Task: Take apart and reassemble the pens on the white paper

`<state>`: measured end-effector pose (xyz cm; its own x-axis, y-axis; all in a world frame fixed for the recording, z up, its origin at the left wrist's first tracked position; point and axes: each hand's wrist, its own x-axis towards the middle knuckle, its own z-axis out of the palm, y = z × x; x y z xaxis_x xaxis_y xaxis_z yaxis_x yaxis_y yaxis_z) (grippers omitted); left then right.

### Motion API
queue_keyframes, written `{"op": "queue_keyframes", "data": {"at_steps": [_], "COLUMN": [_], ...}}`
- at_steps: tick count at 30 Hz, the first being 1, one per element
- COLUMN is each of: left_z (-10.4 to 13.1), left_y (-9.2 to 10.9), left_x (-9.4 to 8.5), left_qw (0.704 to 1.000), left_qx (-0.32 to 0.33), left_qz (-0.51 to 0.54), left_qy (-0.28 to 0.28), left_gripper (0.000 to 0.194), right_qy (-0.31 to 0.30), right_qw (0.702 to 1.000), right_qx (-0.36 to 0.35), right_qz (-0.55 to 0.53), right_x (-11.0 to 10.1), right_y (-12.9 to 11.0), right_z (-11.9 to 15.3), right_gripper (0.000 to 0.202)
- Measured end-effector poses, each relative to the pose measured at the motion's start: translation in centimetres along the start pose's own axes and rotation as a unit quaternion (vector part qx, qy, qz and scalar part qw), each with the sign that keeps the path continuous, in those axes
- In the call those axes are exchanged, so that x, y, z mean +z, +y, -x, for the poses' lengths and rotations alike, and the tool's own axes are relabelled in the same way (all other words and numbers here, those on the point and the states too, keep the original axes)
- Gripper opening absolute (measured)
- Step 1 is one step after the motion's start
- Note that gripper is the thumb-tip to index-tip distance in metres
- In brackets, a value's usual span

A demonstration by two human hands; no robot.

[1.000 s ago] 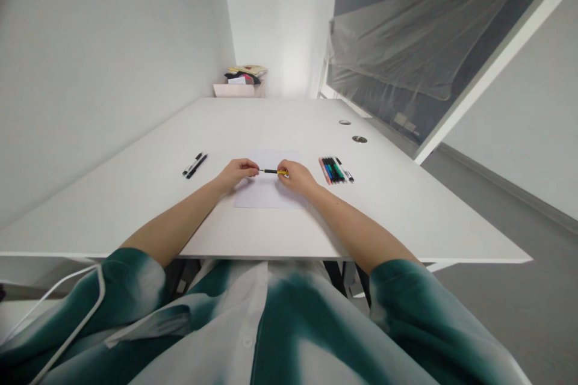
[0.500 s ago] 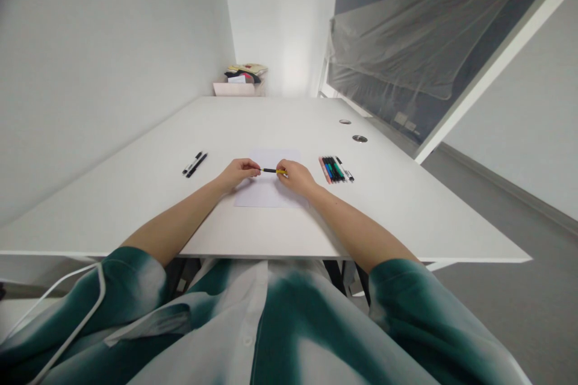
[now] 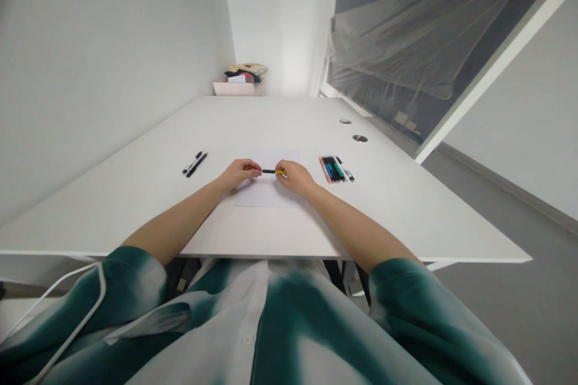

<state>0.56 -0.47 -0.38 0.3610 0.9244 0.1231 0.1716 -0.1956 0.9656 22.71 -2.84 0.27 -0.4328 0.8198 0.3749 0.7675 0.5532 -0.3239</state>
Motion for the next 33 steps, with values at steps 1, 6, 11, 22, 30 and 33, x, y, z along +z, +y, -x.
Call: {"op": "queue_keyframes", "data": {"at_steps": [1,6,11,22,30,33], "left_z": [0.01,0.01,-0.15,-0.22,-0.49,-0.48], "left_y": [-0.02,-0.16,-0.38,-0.39,-0.52,-0.50], "left_x": [0.02,0.00,-0.10,0.08,0.05,0.08], "left_qw": [1.000,1.000,1.000,0.998,0.997,0.997], "left_qx": [0.001,0.005,0.015,0.034,0.043,0.046], "left_qz": [-0.001,-0.005,-0.018,-0.054,-0.062,-0.064], "left_qy": [0.001,0.002,0.002,0.004,0.008,0.003], "left_gripper": [0.026,0.025,0.025,0.023,0.020,0.021], "right_qy": [-0.001,-0.007,-0.021,-0.040,-0.044,-0.047], "right_qw": [1.000,1.000,0.999,0.998,0.998,0.998], "right_qx": [-0.001,0.005,0.006,0.033,0.005,0.009], "right_qz": [0.002,0.011,0.026,0.030,0.039,0.042], "right_x": [0.01,0.11,0.08,-0.12,-0.44,-0.41], "right_y": [0.00,-0.07,-0.19,-0.54,-0.73,-0.80], "right_z": [0.00,0.02,0.04,0.20,0.17,0.17], "right_gripper": [0.016,0.018,0.020,0.026,0.023,0.027]}}
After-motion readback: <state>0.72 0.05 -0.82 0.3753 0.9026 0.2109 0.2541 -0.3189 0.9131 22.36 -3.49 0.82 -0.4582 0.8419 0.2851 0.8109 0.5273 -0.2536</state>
